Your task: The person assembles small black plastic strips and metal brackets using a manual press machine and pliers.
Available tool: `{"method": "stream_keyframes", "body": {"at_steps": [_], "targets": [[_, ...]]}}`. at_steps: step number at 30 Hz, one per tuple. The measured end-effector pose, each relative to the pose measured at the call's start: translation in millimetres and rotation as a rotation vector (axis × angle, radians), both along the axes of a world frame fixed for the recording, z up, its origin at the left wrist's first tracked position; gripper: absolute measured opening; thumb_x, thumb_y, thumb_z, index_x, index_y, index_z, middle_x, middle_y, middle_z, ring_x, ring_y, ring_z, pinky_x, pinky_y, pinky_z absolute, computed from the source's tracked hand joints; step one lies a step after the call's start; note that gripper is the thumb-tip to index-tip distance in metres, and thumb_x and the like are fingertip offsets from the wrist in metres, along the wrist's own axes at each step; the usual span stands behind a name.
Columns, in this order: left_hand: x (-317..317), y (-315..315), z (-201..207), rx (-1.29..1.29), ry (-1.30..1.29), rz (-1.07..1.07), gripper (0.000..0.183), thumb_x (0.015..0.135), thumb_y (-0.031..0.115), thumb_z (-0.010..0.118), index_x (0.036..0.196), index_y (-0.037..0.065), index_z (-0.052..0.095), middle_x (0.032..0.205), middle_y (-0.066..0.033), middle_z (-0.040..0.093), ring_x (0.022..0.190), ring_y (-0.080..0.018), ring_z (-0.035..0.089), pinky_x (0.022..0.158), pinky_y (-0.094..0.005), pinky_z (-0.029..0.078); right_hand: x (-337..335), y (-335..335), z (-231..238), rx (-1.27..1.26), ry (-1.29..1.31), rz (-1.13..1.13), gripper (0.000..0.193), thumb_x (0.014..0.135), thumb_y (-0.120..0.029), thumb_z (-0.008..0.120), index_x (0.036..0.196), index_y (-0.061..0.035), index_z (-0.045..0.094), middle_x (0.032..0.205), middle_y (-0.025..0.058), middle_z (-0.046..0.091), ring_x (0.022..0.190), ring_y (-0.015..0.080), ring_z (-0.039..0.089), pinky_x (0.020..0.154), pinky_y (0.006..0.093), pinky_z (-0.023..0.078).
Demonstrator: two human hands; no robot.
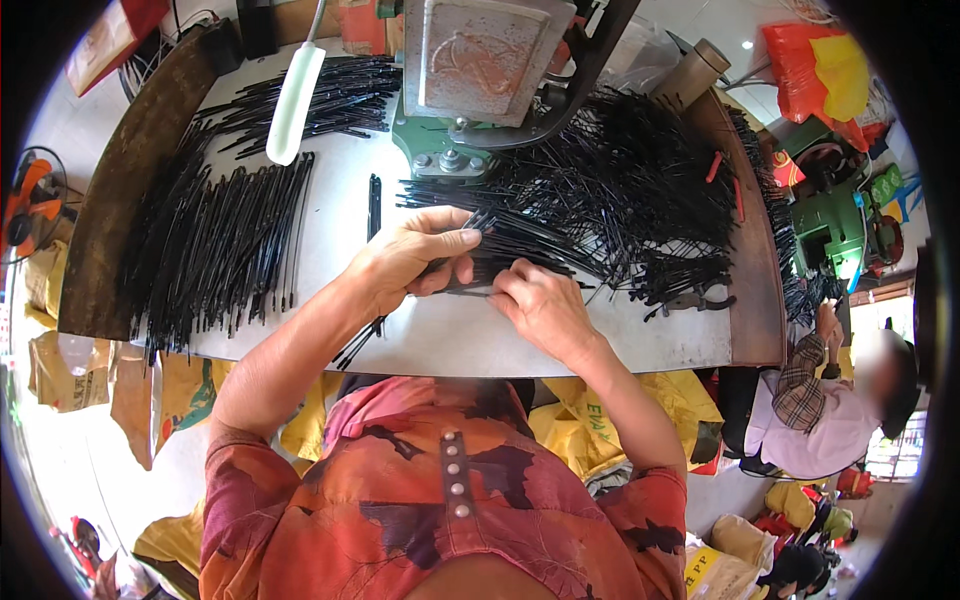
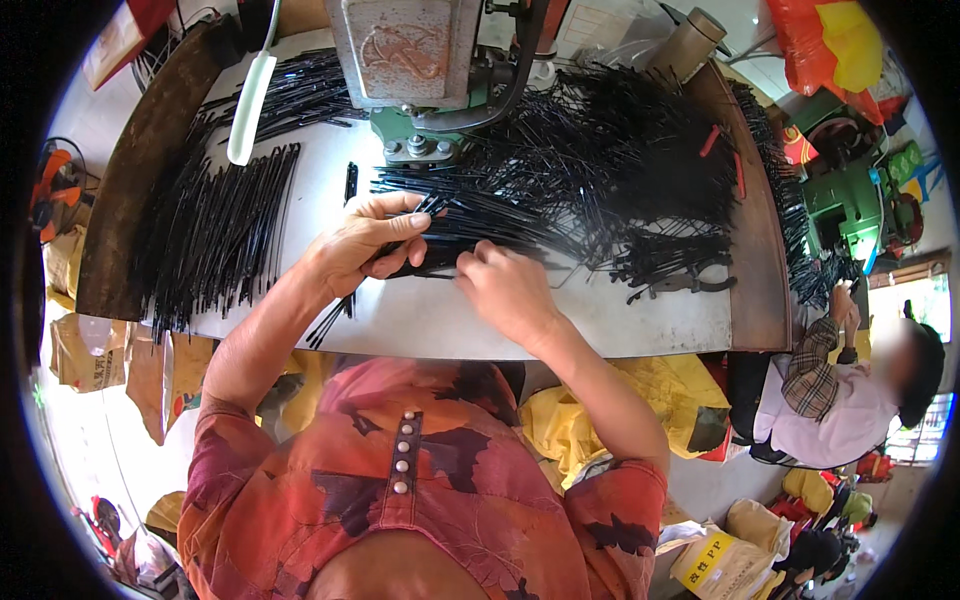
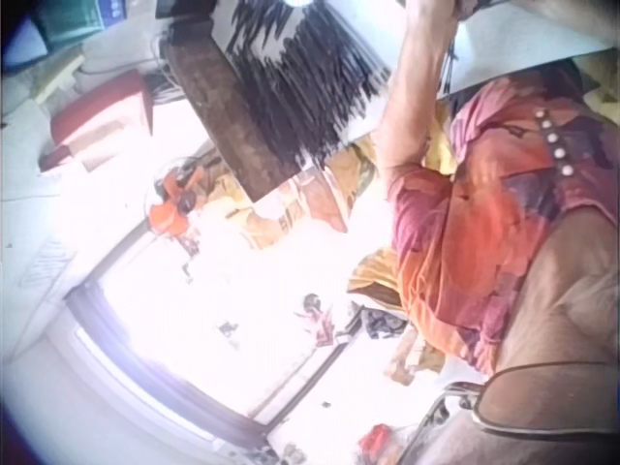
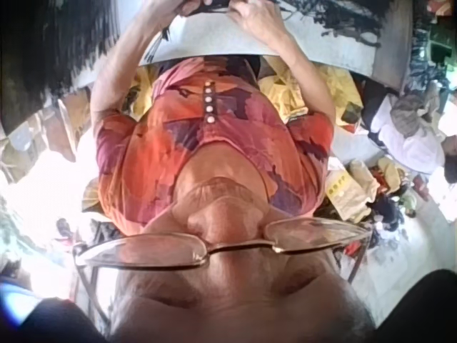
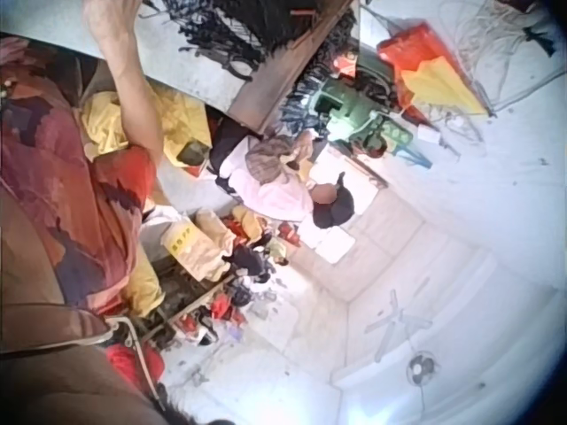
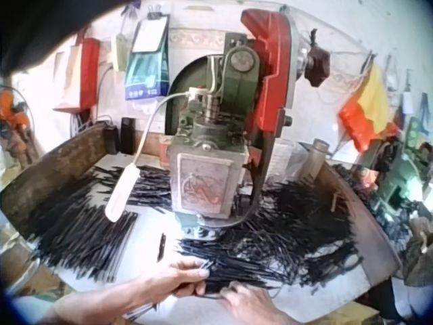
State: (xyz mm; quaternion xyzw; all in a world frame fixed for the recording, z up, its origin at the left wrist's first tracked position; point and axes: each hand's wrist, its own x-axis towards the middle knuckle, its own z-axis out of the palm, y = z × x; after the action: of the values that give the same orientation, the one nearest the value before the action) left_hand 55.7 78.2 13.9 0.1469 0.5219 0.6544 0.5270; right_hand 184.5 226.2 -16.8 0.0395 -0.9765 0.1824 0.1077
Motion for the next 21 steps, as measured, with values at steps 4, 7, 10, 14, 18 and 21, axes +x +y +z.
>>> {"method": "stream_keyframes", "body": {"at_steps": [4,7,10,14,18,21], "targets": [[3,1,-4,-0.015,-0.051,0.017,0.006,0.082,0.013,0.053,0.085,0.007,0.055,0.06,-0.0064,0.054,0.035,-0.0036,0.035,0.031,-0.0167,0.019,4,2,5,0.027,0.011,-0.021,0.012,0.071,-0.014,0.06,0.077,-0.0048,0.056,0.076,0.0089,0.054,0.065,0.025,0.056,0.055,0.0342,0.045],[7,0,-4,0.004,-0.079,0.07,0.007,0.082,0.011,0.054,0.083,0.005,0.055,0.061,-0.0056,0.055,0.036,-0.0048,0.036,0.032,-0.0173,0.02,23,24,25,-0.108,-0.032,-0.089,0.012,0.072,-0.013,0.059,0.079,-0.0041,0.055,0.077,0.0079,0.054,0.064,0.0225,0.056,0.055,0.0315,0.044],[7,-1,-9,-0.02,-0.092,0.111,0.008,0.081,0.01,0.054,0.081,0.002,0.055,0.062,-0.0053,0.055,0.037,-0.0056,0.037,0.033,-0.0178,0.02,52,75,46,-0.031,-0.019,-0.404,0.012,0.073,-0.011,0.057,0.084,-0.0058,0.056,0.082,0.0097,0.055,0.072,0.0268,0.056,0.062,0.0336,0.044],[6,-1,-12,-0.038,-0.104,0.092,0.01,0.081,0.01,0.054,0.081,0.0,0.055,0.063,-0.0059,0.055,0.038,-0.0054,0.037,0.033,-0.0175,0.02,102,149,63,0.254,-0.237,-0.732,0.02,0.07,-0.005,0.057,0.09,-0.0041,0.055,0.087,0.0129,0.055,0.08,0.03,0.054,0.069,0.0354,0.044],[7,-1,-12,-0.03,-0.11,0.075,0.011,0.081,0.012,0.054,0.08,0.001,0.055,0.062,-0.0066,0.056,0.037,-0.0056,0.037,0.032,-0.0175,0.02,129,172,38,0.482,-0.324,-0.685,0.03,0.068,0.0,0.055,0.098,-0.0024,0.051,0.097,0.013,0.052,0.09,0.03,0.05,0.076,0.035,0.043],[8,-2,-11,-0.002,-0.15,0.08,0.013,0.081,0.014,0.054,0.078,0.002,0.055,0.06,-0.007,0.056,0.036,-0.0057,0.036,0.032,-0.0176,0.02,128,175,21,0.634,-0.25,-0.644,0.037,0.065,0.005,0.05,0.101,0.0002,0.049,0.104,0.013,0.047,0.098,0.0284,0.045,0.081,0.0347,0.042]]}}
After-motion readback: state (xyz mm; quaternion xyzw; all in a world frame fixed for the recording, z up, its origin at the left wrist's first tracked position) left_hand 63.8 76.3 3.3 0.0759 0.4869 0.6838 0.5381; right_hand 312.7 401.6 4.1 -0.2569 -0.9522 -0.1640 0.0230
